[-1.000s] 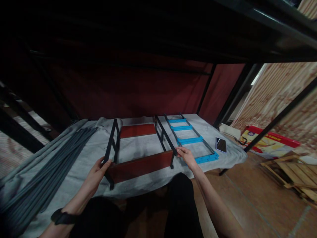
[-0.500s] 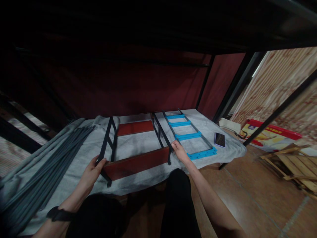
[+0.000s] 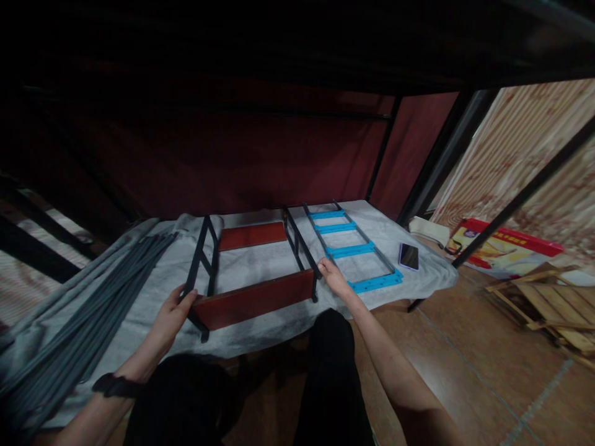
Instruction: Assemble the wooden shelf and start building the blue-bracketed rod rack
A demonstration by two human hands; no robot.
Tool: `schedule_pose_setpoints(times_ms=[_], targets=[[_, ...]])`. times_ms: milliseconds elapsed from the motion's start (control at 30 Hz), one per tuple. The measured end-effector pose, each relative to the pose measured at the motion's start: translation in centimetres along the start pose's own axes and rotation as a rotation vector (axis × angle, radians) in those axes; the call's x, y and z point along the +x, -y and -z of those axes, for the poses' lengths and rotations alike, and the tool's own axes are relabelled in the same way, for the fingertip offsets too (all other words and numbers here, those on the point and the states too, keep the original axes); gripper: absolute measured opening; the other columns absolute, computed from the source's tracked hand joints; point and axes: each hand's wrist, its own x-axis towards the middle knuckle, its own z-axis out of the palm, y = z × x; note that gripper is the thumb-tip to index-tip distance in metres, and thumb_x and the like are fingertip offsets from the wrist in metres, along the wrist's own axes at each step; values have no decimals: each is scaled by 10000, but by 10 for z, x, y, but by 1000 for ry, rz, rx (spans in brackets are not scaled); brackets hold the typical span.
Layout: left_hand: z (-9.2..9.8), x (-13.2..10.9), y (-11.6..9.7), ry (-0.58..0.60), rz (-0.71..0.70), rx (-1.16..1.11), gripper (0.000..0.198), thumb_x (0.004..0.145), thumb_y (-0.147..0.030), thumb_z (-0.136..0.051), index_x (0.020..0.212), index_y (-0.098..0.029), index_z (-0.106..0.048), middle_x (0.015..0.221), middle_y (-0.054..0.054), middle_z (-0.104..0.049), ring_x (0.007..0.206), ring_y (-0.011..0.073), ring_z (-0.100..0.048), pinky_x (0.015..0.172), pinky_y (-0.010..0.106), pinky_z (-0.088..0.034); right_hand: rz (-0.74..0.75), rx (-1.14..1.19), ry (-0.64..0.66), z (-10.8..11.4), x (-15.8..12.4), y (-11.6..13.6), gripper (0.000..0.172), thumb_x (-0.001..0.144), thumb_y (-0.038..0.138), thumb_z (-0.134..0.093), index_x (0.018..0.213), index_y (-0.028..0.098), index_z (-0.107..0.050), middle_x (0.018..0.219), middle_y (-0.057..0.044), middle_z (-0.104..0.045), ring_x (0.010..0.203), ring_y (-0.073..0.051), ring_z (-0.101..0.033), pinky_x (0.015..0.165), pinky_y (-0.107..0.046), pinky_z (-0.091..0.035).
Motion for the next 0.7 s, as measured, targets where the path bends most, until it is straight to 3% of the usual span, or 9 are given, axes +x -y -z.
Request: schedule_pose_setpoints(times_ms=[200, 367, 533, 700], targets=[[-1, 0, 0, -20, 0, 7, 578, 735, -448, -608, 1218, -136, -545, 852, 58, -692, 858, 227, -653, 857, 352, -498, 24, -63, -52, -2, 2, -2, 350, 899, 537, -364, 740, 233, -431, 700, 16, -447, 717, -160, -449, 727, -293, -407], [-1, 8, 10, -33, 0, -35, 621, 717, -438, -617, 1248, -128, -532, 816, 44, -680, 778, 205, -650, 773, 318, -512, -47, 73, -46, -7, -2, -15, 357, 899, 536, -354, 789, 225, -491, 712, 0, -513, 695, -155, -491, 687, -284, -447], [-6, 22, 12, -82, -12, 4, 567, 705, -402, -570, 1186, -101, -570, 795, 55, -666, 668, 183, -613, 599, 257, -471, -298, -27, 57, -23, -26, -47, 235, 827, 372, -456, 693, 195, -535, 584, 13, -504, 538, -121, -470, 544, -241, -415], [-7, 24, 7, -90, -33, 57, 481, 707, -399, -546, 1098, -124, -599, 770, 50, -666, 665, 197, -616, 598, 274, -476, -285, -158, 93, -34, -38, -63, 95, 722, 150, -509, 638, 185, -538, 610, 23, -532, 565, -110, -489, 569, -224, -395]])
